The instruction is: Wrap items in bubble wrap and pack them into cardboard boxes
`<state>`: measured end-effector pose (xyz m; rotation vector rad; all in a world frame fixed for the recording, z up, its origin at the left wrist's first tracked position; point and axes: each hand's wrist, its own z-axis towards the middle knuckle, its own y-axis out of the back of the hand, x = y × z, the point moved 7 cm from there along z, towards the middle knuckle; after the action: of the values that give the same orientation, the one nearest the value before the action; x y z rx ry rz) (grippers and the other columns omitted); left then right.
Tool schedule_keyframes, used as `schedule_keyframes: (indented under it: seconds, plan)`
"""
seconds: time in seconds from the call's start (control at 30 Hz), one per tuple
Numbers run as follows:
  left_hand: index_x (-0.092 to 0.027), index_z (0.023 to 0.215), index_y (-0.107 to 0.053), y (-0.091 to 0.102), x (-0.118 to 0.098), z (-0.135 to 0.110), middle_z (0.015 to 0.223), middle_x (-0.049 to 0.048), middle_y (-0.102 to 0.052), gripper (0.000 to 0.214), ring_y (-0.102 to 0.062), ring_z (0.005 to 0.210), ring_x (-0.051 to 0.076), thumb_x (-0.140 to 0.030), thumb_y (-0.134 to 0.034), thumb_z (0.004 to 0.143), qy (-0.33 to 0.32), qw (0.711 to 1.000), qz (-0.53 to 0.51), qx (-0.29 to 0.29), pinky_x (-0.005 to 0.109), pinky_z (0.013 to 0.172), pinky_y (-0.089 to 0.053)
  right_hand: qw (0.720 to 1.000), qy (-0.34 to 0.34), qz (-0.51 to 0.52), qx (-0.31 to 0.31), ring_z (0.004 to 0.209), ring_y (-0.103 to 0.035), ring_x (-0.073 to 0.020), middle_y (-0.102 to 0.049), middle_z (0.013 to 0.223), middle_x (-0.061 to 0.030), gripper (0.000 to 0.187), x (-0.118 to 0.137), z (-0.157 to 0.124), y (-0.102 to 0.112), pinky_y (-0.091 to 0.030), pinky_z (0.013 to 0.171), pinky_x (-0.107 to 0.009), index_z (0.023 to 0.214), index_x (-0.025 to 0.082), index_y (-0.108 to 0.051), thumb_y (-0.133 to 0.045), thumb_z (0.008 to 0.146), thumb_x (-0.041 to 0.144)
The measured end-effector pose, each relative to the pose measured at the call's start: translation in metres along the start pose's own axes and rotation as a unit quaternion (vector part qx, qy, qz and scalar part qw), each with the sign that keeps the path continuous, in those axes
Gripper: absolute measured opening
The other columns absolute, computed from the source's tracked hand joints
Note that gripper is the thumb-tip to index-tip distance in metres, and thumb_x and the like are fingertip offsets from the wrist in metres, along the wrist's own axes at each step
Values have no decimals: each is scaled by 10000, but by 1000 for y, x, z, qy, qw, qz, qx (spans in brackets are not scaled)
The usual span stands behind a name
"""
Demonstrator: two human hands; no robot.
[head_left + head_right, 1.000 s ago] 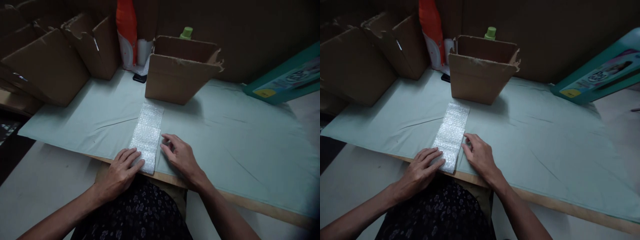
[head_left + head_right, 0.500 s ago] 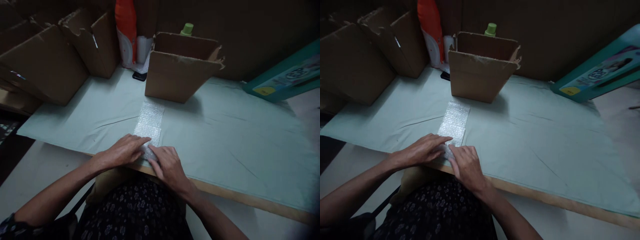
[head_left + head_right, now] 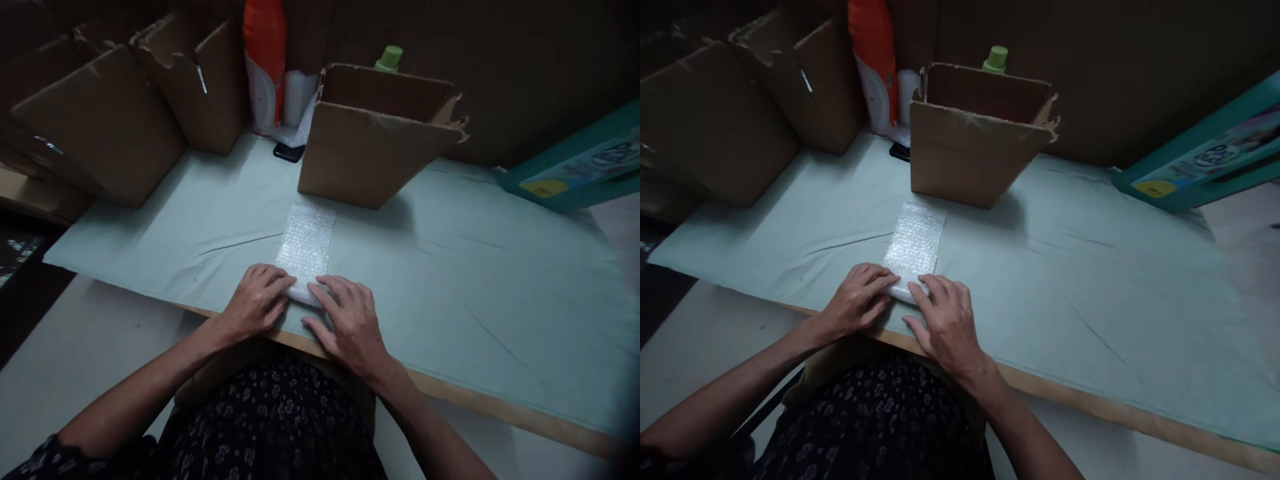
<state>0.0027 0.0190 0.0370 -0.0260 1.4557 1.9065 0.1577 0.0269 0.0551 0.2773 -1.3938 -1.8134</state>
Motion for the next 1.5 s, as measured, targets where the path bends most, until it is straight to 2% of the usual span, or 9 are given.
schedule_keyframes:
  seconds: [0.2,0.4,0.53,0.73,1.0,1.1,1.33,1.4,1.5]
  plan:
    - [-173,1265,-597,12,9,1,984,73,-701,328,-613,899,219,-274,-566,954,75,994,-78,21,402,840,-507,988,-66,129,53,931,-677,-230,-763,1092,-59,282,-11,-2,-8,-505,857,-418,1260,221,-631,-567,989,266]
    - [-155,1228,-629,8,15,-4,1133,146,-642,294,-595,1030,273,-270,-562,966,92,995,21,-41,440,861,-529,999,-47,16,-9,1081,-629,-299,-685,1228,-159,327,-2,-10,5,-491,892,-460,1266,164,-624,-576,986,326]
    - [-192,1224,-621,12,4,-12,1249,146,-616,273,-567,1148,282,-266,-583,965,47,996,19,-77,465,953,-505,998,35,6,46,1158,-596,-311,-662,1304,-161,337,13,-2,-9,-471,941,-472,1285,163,-627,-596,969,275]
    - [-186,1254,-593,18,-1,-22,1054,81,-695,289,-617,998,228,-262,-570,976,62,995,-63,-38,409,890,-507,985,-39,134,104,975,-662,-231,-759,1081,-71,290,-3,9,-11,-495,894,-419,1234,212,-670,-504,1027,330]
    - [-168,1193,-660,14,33,3,1101,122,-666,313,-598,1035,274,-344,-582,946,185,974,-25,-127,485,941,-501,997,0,-4,77,1195,-578,-340,-631,1356,-174,402,-1,15,-17,-480,945,-496,1323,152,-618,-624,943,283]
    - [-215,1318,-571,19,36,-17,1231,106,-623,453,-603,1089,239,-369,-642,897,298,906,-202,-222,446,970,-506,992,-75,56,86,1133,-630,-293,-690,1292,-120,362,-18,26,-24,-495,933,-478,1323,200,-626,-559,968,226]
    - [-180,1382,-492,-23,15,-41,1166,81,-665,849,-639,1036,192,-326,-873,638,469,584,-621,-231,299,925,-497,951,-125,259,109,1141,-625,-262,-691,1240,-92,285,-16,18,-15,-486,1009,-480,1185,242,-696,-626,922,326]
    - [-189,1357,-532,-29,7,-33,1072,45,-683,838,-631,936,155,-321,-896,613,455,562,-658,-211,254,858,-493,935,-160,307,80,1280,-547,-289,-580,1410,-110,422,-21,10,-9,-458,1055,-492,1269,252,-654,-689,863,365]
    - [-205,1295,-597,-33,0,-25,972,12,-676,721,-606,845,129,-364,-886,655,419,596,-663,-171,224,778,-480,855,-230,449,120,1276,-555,-290,-548,1445,-123,683,-32,-3,-16,-492,1005,-437,1442,243,-523,-726,827,458]
